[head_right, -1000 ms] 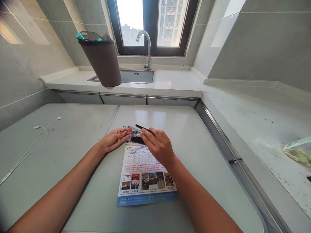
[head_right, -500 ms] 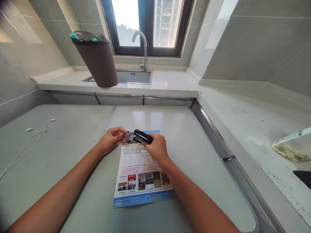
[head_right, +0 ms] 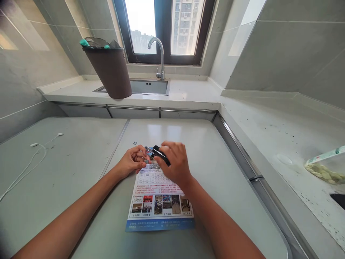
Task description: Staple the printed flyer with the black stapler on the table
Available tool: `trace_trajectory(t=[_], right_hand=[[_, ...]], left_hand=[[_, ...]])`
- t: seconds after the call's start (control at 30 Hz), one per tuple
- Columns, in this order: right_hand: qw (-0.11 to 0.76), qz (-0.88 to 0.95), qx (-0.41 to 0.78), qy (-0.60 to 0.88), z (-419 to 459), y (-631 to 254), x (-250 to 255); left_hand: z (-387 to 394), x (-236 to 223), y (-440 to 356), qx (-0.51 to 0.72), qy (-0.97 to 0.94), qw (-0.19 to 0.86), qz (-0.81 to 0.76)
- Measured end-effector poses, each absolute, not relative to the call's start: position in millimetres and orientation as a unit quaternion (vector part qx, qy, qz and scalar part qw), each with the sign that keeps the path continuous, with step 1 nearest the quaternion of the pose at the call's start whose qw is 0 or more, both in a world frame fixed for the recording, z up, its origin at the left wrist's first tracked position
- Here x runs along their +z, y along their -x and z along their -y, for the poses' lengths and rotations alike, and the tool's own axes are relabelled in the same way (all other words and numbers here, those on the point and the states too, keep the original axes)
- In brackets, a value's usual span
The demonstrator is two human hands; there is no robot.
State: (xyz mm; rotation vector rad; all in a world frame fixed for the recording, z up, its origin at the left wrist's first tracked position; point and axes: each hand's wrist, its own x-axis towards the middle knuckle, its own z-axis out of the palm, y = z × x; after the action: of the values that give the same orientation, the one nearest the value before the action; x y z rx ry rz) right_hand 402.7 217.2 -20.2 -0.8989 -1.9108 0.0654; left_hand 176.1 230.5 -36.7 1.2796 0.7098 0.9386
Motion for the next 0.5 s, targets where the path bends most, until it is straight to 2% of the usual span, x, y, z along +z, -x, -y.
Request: trace_trajectory(t=[0.13,0.5], right_hand=[[0.438,0.869,0.018,0.229,-209.6,-395.7,-20.8],[0.424,0.88,0.003,0.214,-212.9,-394.8,-29.5]], left_hand=[[-223.4,-41.0,-187.4,0.427,-0.536,0.673,-0.279],[-225.5,-42.2,-185.4,0.422,-0.545,0.666,-0.285]])
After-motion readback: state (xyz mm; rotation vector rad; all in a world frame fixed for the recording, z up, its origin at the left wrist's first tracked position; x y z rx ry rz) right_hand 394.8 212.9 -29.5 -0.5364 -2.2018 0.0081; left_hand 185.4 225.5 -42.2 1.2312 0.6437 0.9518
